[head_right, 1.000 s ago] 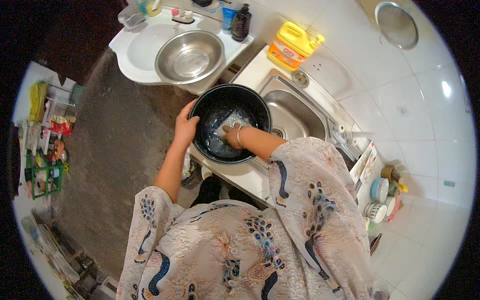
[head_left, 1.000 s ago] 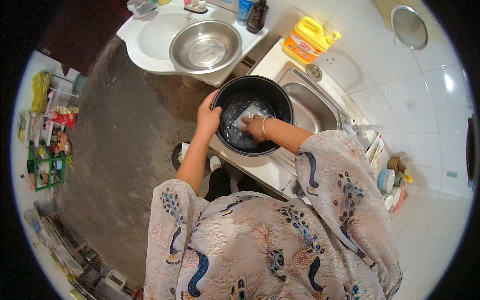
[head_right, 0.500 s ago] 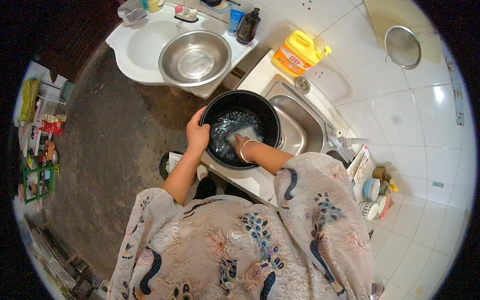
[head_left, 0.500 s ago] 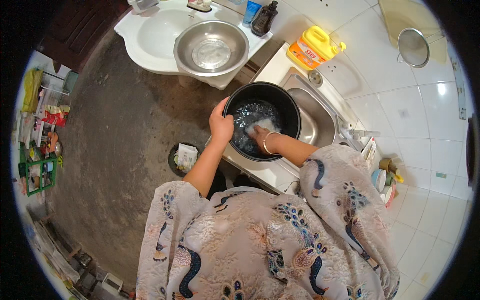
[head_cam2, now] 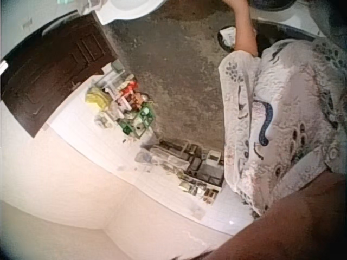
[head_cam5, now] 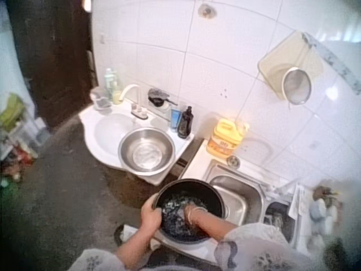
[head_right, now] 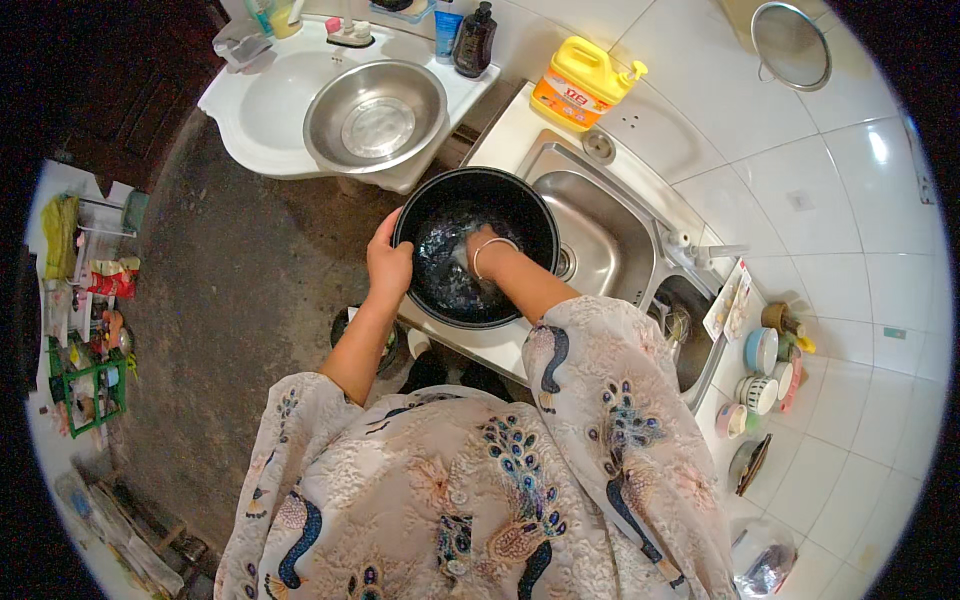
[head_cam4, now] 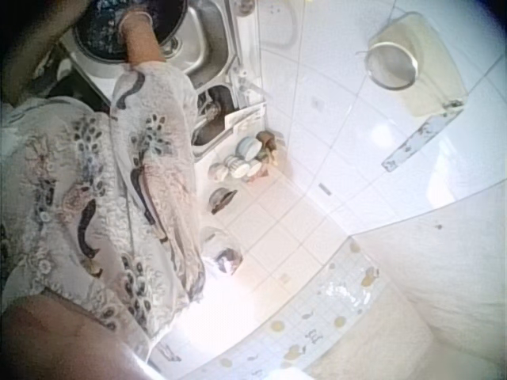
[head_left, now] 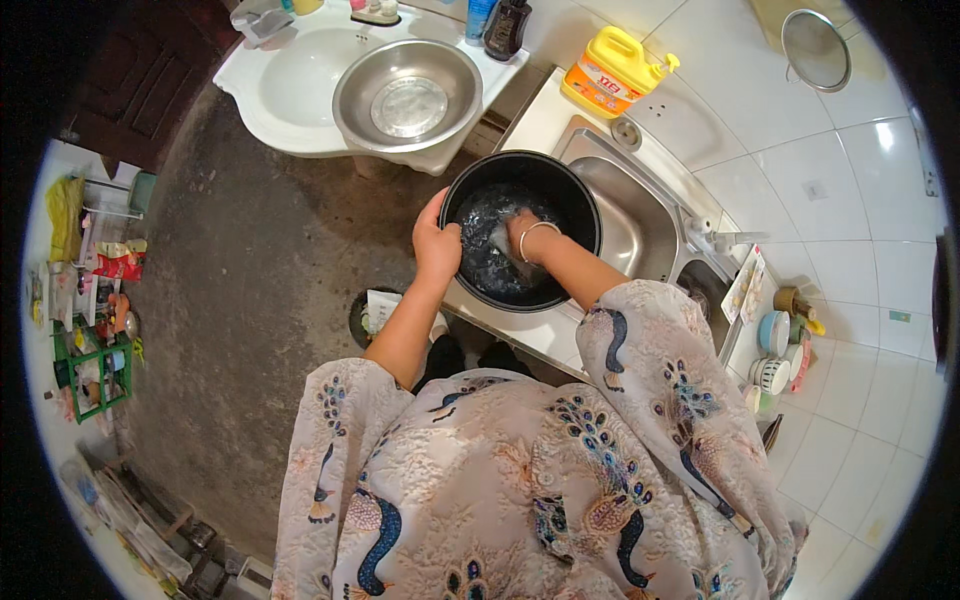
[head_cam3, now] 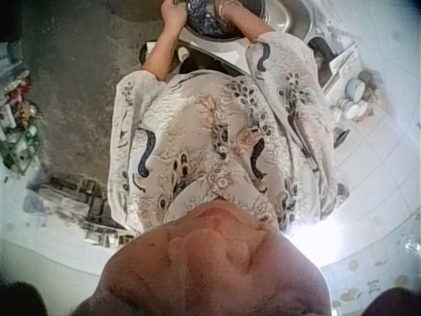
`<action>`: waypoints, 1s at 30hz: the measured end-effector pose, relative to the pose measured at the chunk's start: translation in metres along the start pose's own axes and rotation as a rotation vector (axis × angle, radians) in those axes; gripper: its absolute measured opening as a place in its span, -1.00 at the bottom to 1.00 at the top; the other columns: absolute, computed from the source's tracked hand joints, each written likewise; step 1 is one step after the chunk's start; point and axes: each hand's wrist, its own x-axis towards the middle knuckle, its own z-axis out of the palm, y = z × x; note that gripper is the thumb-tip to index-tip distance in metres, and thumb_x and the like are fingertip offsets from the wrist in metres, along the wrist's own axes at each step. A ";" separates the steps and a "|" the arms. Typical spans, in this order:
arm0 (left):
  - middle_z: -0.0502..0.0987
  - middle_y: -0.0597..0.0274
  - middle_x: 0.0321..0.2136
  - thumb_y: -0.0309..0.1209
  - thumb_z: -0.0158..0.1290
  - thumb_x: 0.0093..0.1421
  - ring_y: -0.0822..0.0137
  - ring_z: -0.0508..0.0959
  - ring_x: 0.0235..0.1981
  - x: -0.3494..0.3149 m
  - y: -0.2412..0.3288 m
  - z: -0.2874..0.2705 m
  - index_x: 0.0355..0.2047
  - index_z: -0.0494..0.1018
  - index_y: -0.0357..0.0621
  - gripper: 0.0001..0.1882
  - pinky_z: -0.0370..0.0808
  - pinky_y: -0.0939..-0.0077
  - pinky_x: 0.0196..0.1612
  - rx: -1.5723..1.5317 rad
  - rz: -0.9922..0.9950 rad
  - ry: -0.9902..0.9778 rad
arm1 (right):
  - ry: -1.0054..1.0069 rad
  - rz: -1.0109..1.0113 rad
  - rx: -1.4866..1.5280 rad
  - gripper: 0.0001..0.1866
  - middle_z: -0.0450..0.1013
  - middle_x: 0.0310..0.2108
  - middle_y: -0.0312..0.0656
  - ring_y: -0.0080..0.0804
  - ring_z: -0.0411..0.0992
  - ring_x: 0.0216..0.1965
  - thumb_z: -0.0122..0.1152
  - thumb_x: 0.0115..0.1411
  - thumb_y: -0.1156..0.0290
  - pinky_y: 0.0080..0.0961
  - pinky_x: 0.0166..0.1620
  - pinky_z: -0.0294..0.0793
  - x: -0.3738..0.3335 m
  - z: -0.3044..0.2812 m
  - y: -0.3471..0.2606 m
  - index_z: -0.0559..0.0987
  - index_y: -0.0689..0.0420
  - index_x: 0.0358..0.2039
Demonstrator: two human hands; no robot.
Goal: The person washes a rice cooker pot in a kitchen sink. They first rinse the pot with water, then scrub the interior and exterior surfaces using a metal scouring pad. The person rinses the pot again to remove residue and places it in the sink.
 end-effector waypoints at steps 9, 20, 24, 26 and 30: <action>0.50 0.09 -0.21 -0.71 -0.19 -0.16 0.29 0.49 -0.16 0.000 0.005 0.003 -0.08 0.39 -0.29 -0.46 0.34 0.53 -0.03 -0.117 -0.116 -0.022 | 0.119 0.298 0.168 -0.70 0.44 -0.22 0.10 0.00 0.39 -0.11 0.09 -0.09 0.46 -0.33 -0.02 0.38 0.036 0.038 0.037 0.55 0.20 -0.28; 0.49 0.08 -0.20 -0.70 -0.17 -0.14 0.28 0.49 -0.16 0.002 -0.004 0.001 -0.09 0.40 -0.29 -0.49 0.35 0.50 -0.04 -0.069 -0.120 -0.003 | -0.189 -0.042 -0.253 -0.58 0.39 -0.11 0.11 -0.09 0.26 0.05 -0.01 0.07 0.35 -0.34 0.09 0.25 0.014 -0.009 0.003 0.41 0.33 -0.09; 0.49 0.08 -0.19 -0.69 -0.17 -0.13 0.28 0.48 -0.15 0.004 -0.011 0.001 -0.09 0.39 -0.28 -0.49 0.35 0.50 -0.04 -0.036 -0.087 0.000 | -0.100 0.071 -0.229 -0.49 0.18 0.08 0.17 0.04 0.19 0.10 -0.06 0.10 0.37 -0.26 0.14 0.18 -0.001 0.025 -0.023 0.25 0.35 0.06; 0.49 0.07 -0.20 -0.69 -0.17 -0.13 0.28 0.48 -0.15 0.002 -0.005 0.005 -0.08 0.39 -0.27 -0.49 0.35 0.49 -0.04 -0.046 -0.073 -0.011 | -0.103 0.062 -0.147 -0.41 0.04 0.17 0.20 0.11 0.13 0.14 0.00 0.07 0.39 -0.26 0.16 0.16 0.008 0.064 -0.016 0.18 0.37 0.11; 0.49 0.08 -0.20 -0.69 -0.16 -0.13 0.28 0.48 -0.16 0.004 -0.013 0.000 -0.07 0.38 -0.27 -0.48 0.35 0.50 -0.04 -0.054 -0.051 0.009 | -0.181 0.230 0.035 -0.38 -0.06 0.21 0.21 0.09 0.09 0.17 0.08 0.02 0.42 -0.28 0.16 0.17 0.019 0.006 -0.006 0.19 0.35 0.11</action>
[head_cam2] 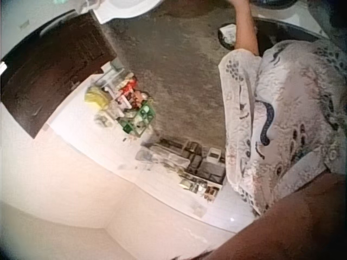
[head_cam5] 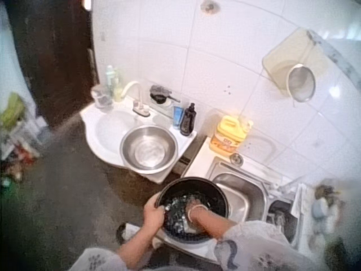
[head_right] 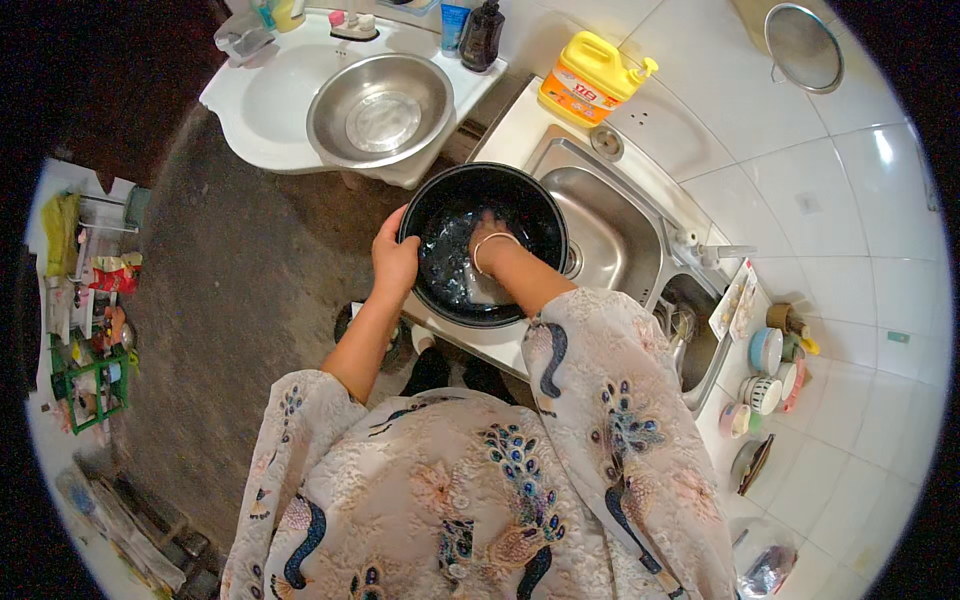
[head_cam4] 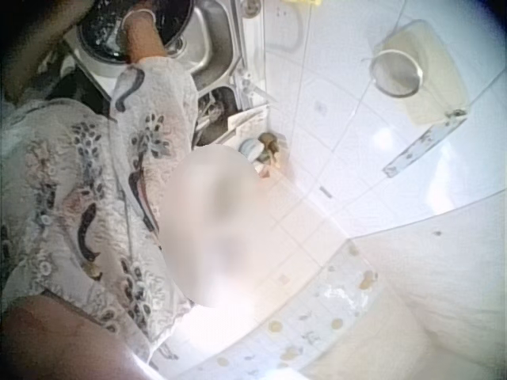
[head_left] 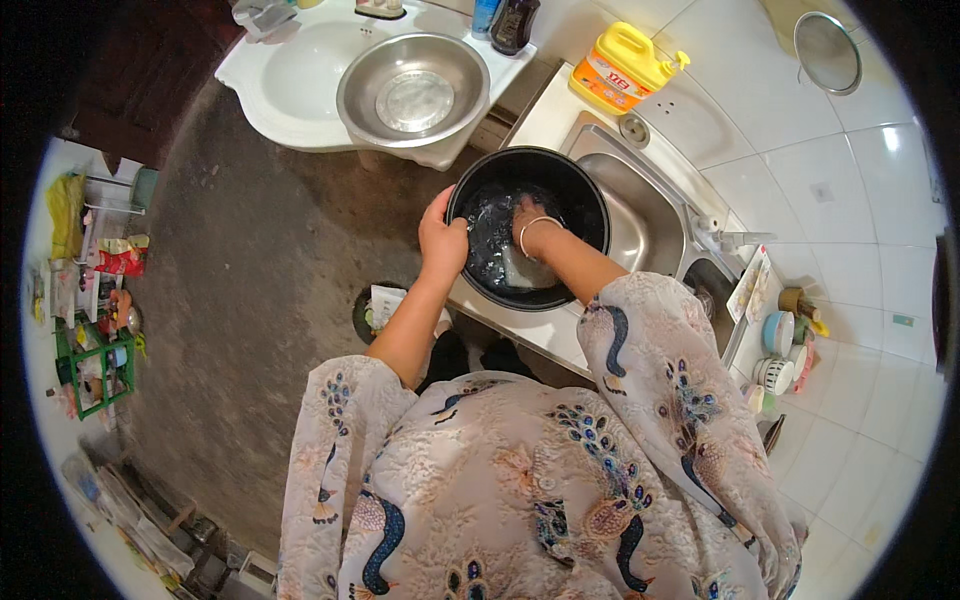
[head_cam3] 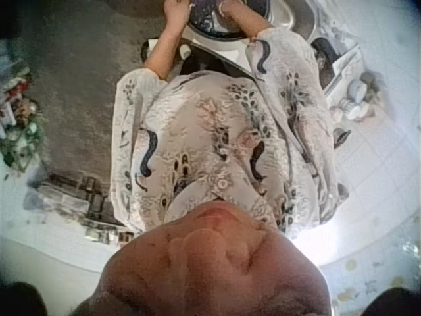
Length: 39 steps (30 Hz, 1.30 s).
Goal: The person washes a rice cooker pot in a kitchen sink. They first rinse the pot with water, then scrub the interior and exterior surfaces using a metal scouring pad. The person rinses the pot again to remove residue and places it in the sink.
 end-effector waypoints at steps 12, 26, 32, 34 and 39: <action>0.46 0.18 -0.14 -0.38 -0.15 0.25 0.41 0.43 -0.15 -0.004 0.010 0.005 -0.03 0.36 -0.33 -0.66 0.32 0.55 -0.03 -0.240 -0.140 -0.021 | 0.342 0.045 0.409 -0.53 0.19 0.04 0.20 0.10 0.25 0.00 0.10 -0.07 0.48 -0.28 0.09 0.26 0.012 -0.010 -0.005 0.39 0.35 -0.09; 0.46 0.20 -0.14 -0.33 -0.17 0.28 0.44 0.41 -0.14 -0.006 0.021 0.008 -0.02 0.34 -0.35 -0.64 0.32 0.57 -0.04 -0.226 -0.128 -0.011 | 0.450 -0.187 0.627 -0.69 0.43 -0.25 0.18 0.00 0.42 -0.15 0.07 -0.08 0.47 -0.30 -0.11 0.42 0.032 0.015 -0.048 0.49 0.36 -0.29; 0.50 0.22 -0.21 -0.52 -0.05 0.16 0.45 0.45 -0.22 -0.001 0.011 0.006 -0.06 0.38 -0.34 -0.68 0.36 0.59 -0.10 -0.162 -0.148 -0.016 | -0.324 -0.692 -0.310 -0.72 0.48 -0.26 0.03 -0.10 0.47 -0.23 0.01 -0.07 0.40 -0.23 -0.23 0.45 0.007 0.054 -0.019 0.57 0.24 -0.36; 0.50 0.22 -0.21 -0.52 -0.03 0.15 0.45 0.46 -0.23 -0.001 0.012 0.002 -0.06 0.38 -0.33 -0.68 0.36 0.59 -0.10 -0.182 -0.139 -0.011 | -0.226 -0.363 0.022 -0.70 0.48 -0.28 0.07 -0.06 0.47 -0.21 0.01 -0.10 0.43 -0.23 -0.17 0.44 -0.034 0.015 0.009 0.56 0.24 -0.33; 0.51 0.21 -0.22 -0.52 -0.02 0.13 0.45 0.47 -0.23 0.000 0.007 0.004 -0.08 0.40 -0.32 -0.68 0.37 0.58 -0.12 -0.237 -0.167 -0.007 | 0.162 0.042 0.105 -0.63 0.40 -0.12 0.12 -0.04 0.39 -0.07 0.07 -0.04 0.40 -0.32 -0.03 0.39 -0.022 -0.015 0.026 0.49 0.30 -0.20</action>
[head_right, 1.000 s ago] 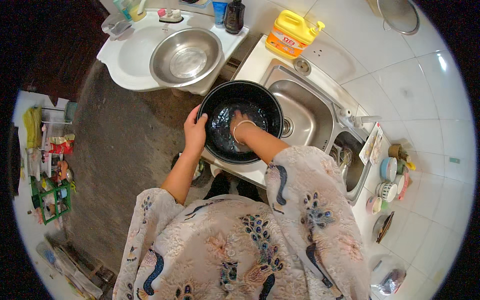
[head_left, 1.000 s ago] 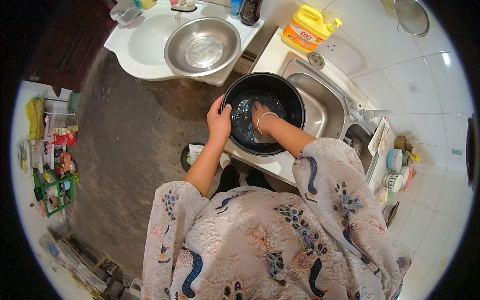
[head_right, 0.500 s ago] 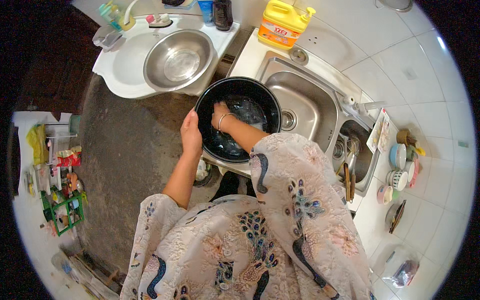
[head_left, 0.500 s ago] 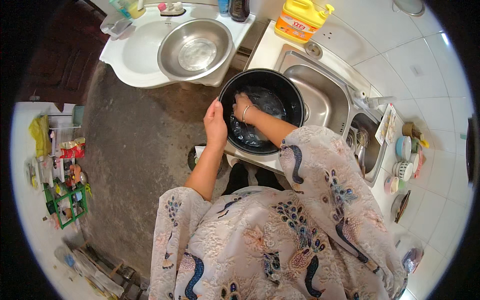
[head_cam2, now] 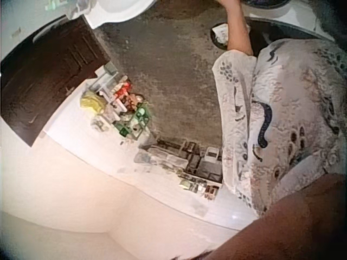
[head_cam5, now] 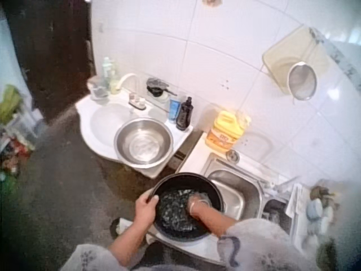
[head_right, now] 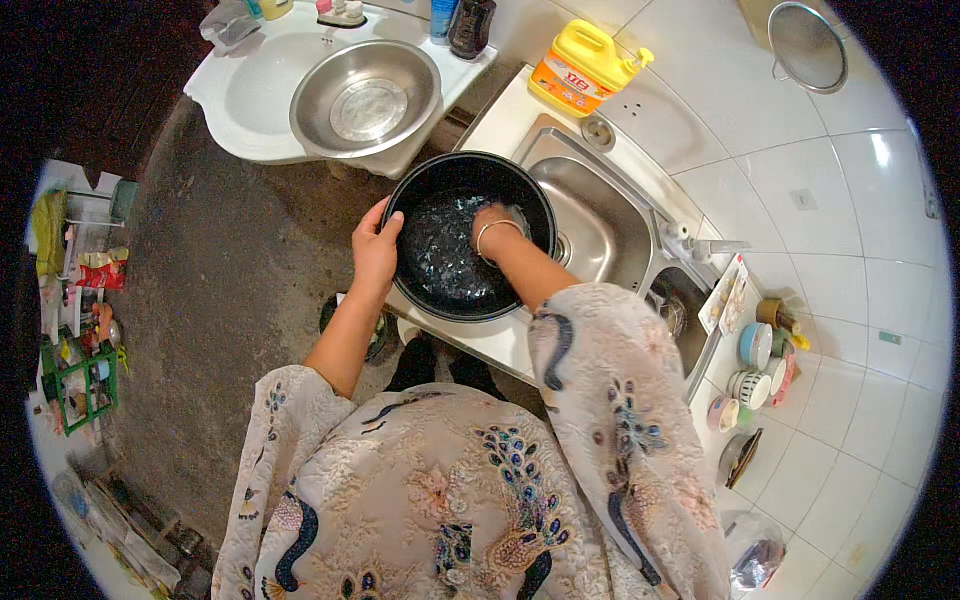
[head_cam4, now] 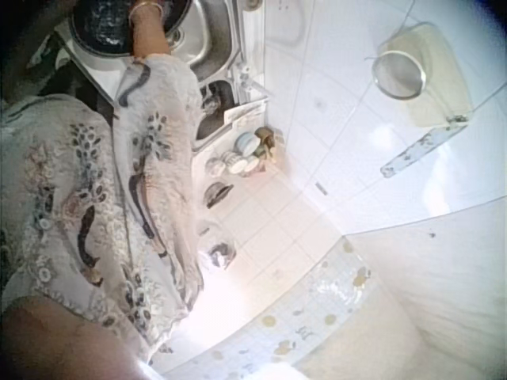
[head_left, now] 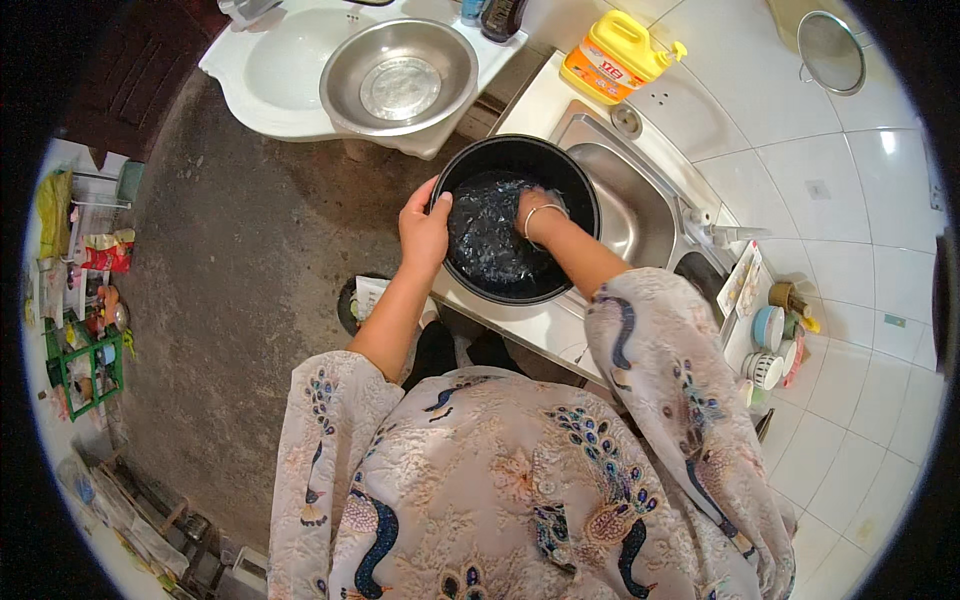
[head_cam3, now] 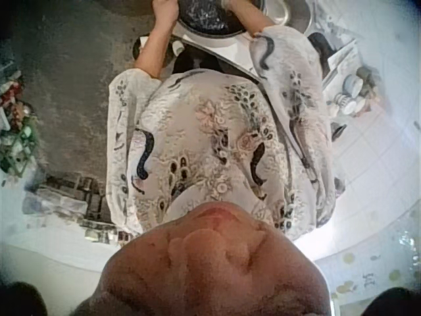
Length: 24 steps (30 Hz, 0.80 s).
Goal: The person washes a rice cooker pot in a kitchen sink. They first rinse the pot with water, then scrub the interior and exterior surfaces using a metal scouring pad. The person rinses the pot again to remove residue and places it in the sink.
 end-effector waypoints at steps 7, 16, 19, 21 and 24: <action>0.52 0.21 -0.25 -0.53 -0.01 0.11 0.45 0.48 -0.27 0.000 -0.003 0.001 -0.10 0.42 -0.29 -0.69 0.38 0.58 -0.15 0.061 0.067 0.024 | -0.378 -0.075 0.082 -0.50 0.32 -0.02 0.15 0.05 0.35 -0.01 0.15 -0.08 0.31 -0.28 0.03 0.35 -0.006 0.031 -0.032 0.46 0.28 -0.09; 0.52 0.19 -0.27 -0.51 0.01 0.10 0.44 0.48 -0.28 0.009 -0.014 -0.006 -0.11 0.43 -0.28 -0.69 0.38 0.54 -0.15 0.145 0.087 0.030 | -0.174 -0.076 0.019 -0.49 0.38 -0.12 0.19 -0.09 0.38 -0.05 0.25 -0.22 0.41 -0.38 -0.03 0.40 -0.006 0.029 -0.021 0.47 0.33 -0.18; 0.53 0.17 -0.26 -0.53 0.01 0.09 0.43 0.48 -0.26 0.004 0.000 -0.002 -0.09 0.41 -0.31 -0.67 0.38 0.55 -0.15 0.194 0.085 0.035 | -0.096 0.010 0.043 -0.53 0.33 -0.04 0.18 -0.06 0.37 -0.03 0.22 -0.15 0.43 -0.33 -0.01 0.39 0.014 0.038 -0.005 0.49 0.33 -0.16; 0.52 0.17 -0.27 -0.54 0.00 0.08 0.43 0.48 -0.27 0.011 0.003 -0.003 -0.09 0.40 -0.32 -0.66 0.39 0.56 -0.16 0.187 0.075 -0.030 | -0.112 0.064 0.005 -0.57 0.36 -0.06 0.13 -0.09 0.39 -0.05 0.25 -0.17 0.47 -0.30 -0.04 0.41 0.003 0.020 -0.005 0.52 0.30 -0.19; 0.52 0.20 -0.29 -0.60 -0.02 0.02 0.44 0.48 -0.31 0.014 0.010 -0.004 -0.10 0.41 -0.32 -0.64 0.39 0.58 -0.18 0.166 0.022 -0.079 | -0.279 -0.052 -0.103 -0.64 0.47 -0.17 0.00 -0.14 0.47 -0.17 0.31 -0.24 0.49 -0.28 -0.17 0.48 0.000 0.022 -0.008 0.59 0.25 -0.32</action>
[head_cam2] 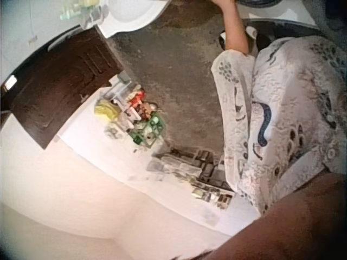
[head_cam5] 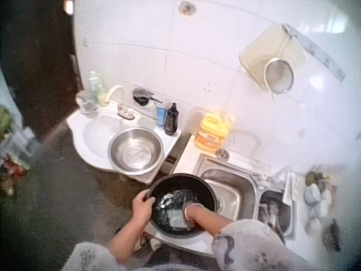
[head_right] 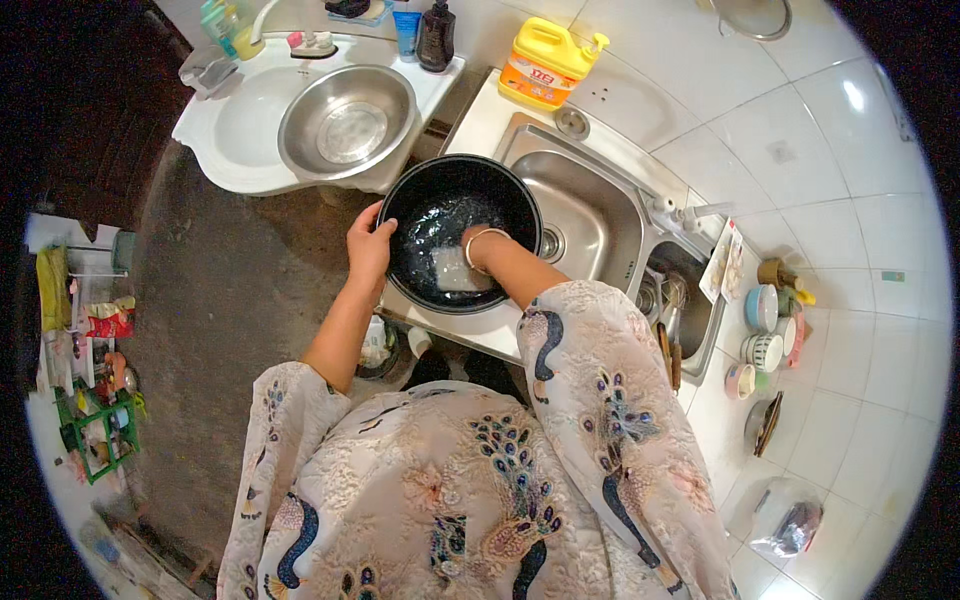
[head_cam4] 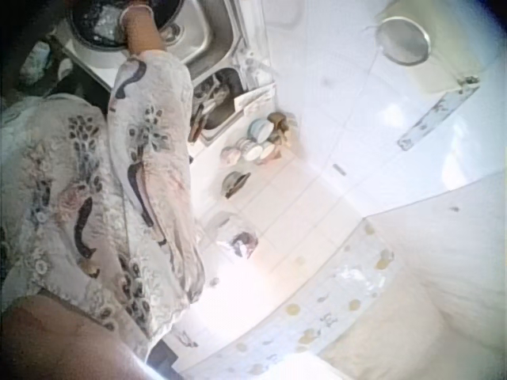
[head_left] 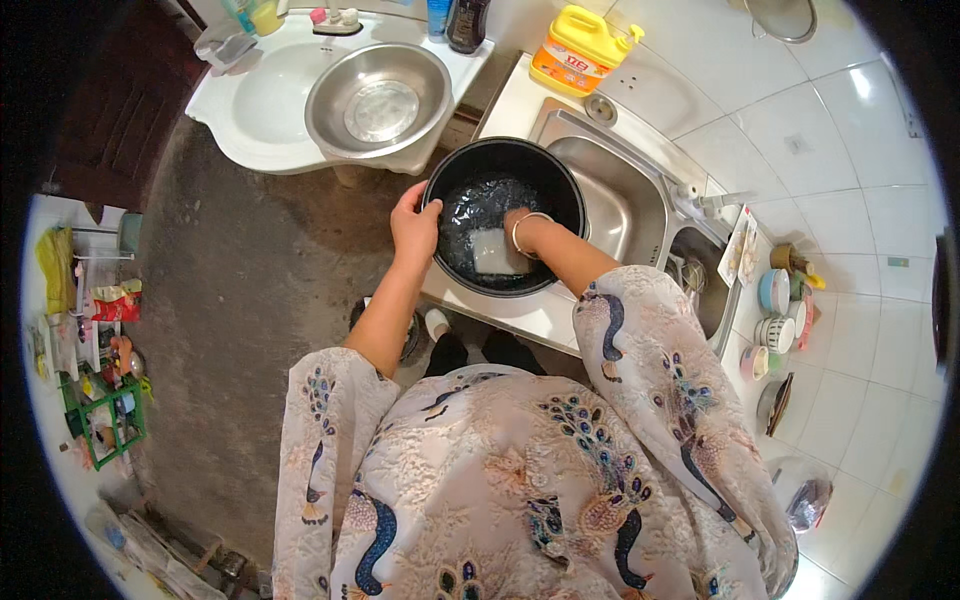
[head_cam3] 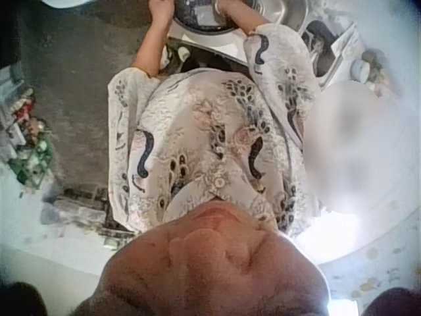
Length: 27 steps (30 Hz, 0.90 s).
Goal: The person washes a rice cooker pot in a kitchen sink. They first rinse the pot with water, then scrub the interior and exterior surfaces using a metal scouring pad. The person rinses the pot again to remove residue and places it in the sink.
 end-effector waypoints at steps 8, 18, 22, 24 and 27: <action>0.52 0.25 -0.31 -0.64 -0.05 -0.05 0.47 0.48 -0.32 0.004 -0.012 0.000 -0.12 0.42 -0.32 -0.60 0.39 0.62 -0.19 0.039 0.090 0.014 | 0.234 -0.287 0.270 -0.52 0.44 -0.20 0.12 -0.05 0.44 -0.14 0.13 -0.14 0.52 -0.25 -0.09 0.42 -0.029 -0.008 -0.033 0.46 0.17 -0.10; 0.51 0.22 -0.25 -0.65 -0.06 0.02 0.43 0.48 -0.25 -0.005 0.007 0.007 -0.10 0.40 -0.35 -0.63 0.37 0.59 -0.12 0.152 0.079 0.032 | 0.071 -0.252 -0.030 -0.60 0.41 -0.05 -0.10 -0.26 0.35 0.02 0.20 -0.03 0.29 -0.42 0.04 0.33 0.014 -0.021 0.004 0.54 0.11 -0.13; 0.51 0.23 -0.27 -0.64 -0.05 0.02 0.44 0.48 -0.27 -0.003 0.003 0.012 -0.12 0.41 -0.34 -0.65 0.38 0.60 -0.13 0.143 0.086 0.045 | -0.104 -0.416 -0.334 -0.56 0.34 0.01 0.04 -0.12 0.32 0.05 0.05 0.05 0.31 -0.21 0.03 0.34 0.078 0.071 -0.023 0.46 0.23 -0.05; 0.52 0.24 -0.28 -0.64 -0.04 0.03 0.44 0.48 -0.28 -0.008 0.004 0.005 -0.12 0.41 -0.34 -0.65 0.38 0.61 -0.14 0.144 0.091 0.063 | -0.001 -0.327 -0.088 -0.60 0.29 0.09 -0.18 -0.19 0.29 0.08 -0.06 0.15 0.26 -0.13 0.05 0.30 0.012 0.025 -0.055 0.45 0.09 -0.01; 0.52 0.28 -0.29 -0.63 -0.05 0.03 0.46 0.47 -0.30 -0.012 0.010 0.005 -0.12 0.43 -0.30 -0.66 0.38 0.62 -0.16 0.123 0.056 0.056 | 0.007 -0.448 -0.233 -0.52 0.34 0.02 -0.05 -0.21 0.36 0.00 0.20 -0.06 0.38 -0.43 0.00 0.38 0.002 -0.030 -0.056 0.46 0.21 -0.06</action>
